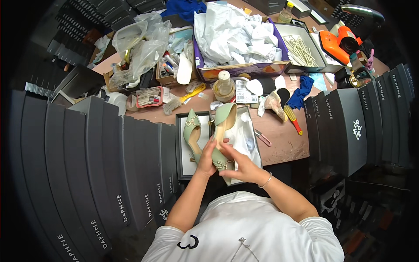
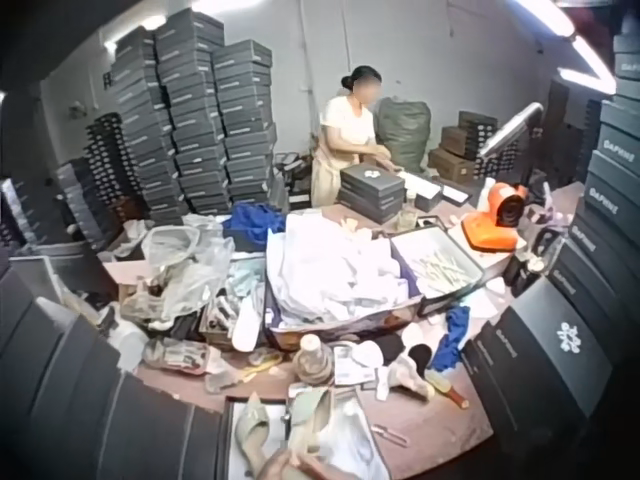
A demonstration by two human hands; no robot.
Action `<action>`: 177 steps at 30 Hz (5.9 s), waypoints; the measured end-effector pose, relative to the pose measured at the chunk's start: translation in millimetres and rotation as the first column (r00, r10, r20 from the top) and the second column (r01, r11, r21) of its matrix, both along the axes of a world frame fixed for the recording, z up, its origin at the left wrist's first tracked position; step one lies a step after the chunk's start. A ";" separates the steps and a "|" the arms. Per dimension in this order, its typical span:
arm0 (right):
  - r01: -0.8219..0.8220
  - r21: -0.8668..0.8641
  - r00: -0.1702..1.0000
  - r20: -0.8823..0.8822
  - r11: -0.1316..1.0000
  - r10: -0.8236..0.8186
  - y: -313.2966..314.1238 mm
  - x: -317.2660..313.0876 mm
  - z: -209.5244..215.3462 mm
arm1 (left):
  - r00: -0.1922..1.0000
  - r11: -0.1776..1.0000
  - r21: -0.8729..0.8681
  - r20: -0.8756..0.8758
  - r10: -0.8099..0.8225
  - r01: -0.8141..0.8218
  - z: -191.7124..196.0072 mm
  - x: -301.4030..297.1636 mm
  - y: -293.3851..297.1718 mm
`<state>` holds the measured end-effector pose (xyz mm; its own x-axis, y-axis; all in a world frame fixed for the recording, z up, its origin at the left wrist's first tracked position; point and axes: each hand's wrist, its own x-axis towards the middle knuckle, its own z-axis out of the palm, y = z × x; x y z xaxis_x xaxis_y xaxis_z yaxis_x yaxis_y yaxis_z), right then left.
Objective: The recorder is packaging individual shoes into retail boxes using tissue paper and inserts.
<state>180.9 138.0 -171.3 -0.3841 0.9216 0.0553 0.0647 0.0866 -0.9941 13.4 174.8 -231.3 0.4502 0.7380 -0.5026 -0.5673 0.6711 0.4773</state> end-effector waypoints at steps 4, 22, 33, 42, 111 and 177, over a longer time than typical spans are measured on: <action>-0.051 0.052 0.987 0.154 0.997 0.043 13.4 9.6 -0.4 | 0.999 0.981 0.190 0.027 -0.040 0.035 10.0 -14.8 7.6; 0.211 -0.289 0.978 0.065 0.934 -0.201 -9.7 -17.6 -39.4 | 0.951 0.962 0.115 -0.159 0.264 -0.248 11.1 -36.5 -52.0; -0.312 0.018 0.875 0.395 0.950 0.280 23.3 19.9 16.1 | 0.939 0.934 0.106 0.011 -0.345 0.342 45.3 -74.3 -20.3; 0.228 0.113 0.802 0.541 0.967 -0.252 -22.5 10.7 -10.7 | 0.980 0.997 0.005 -0.186 0.072 -0.073 20.8 -18.9 -62.2; 0.053 0.474 0.831 0.467 0.879 -0.302 -1.2 -0.7 -19.7 | 0.999 0.981 -0.192 0.052 0.009 0.001 30.8 23.7 -92.8; 0.617 0.266 0.634 0.389 0.741 -0.668 54.0 151.6 -17.7 | -0.068 0.153 -0.048 -0.989 0.129 0.987 -16.1 73.7 -10.5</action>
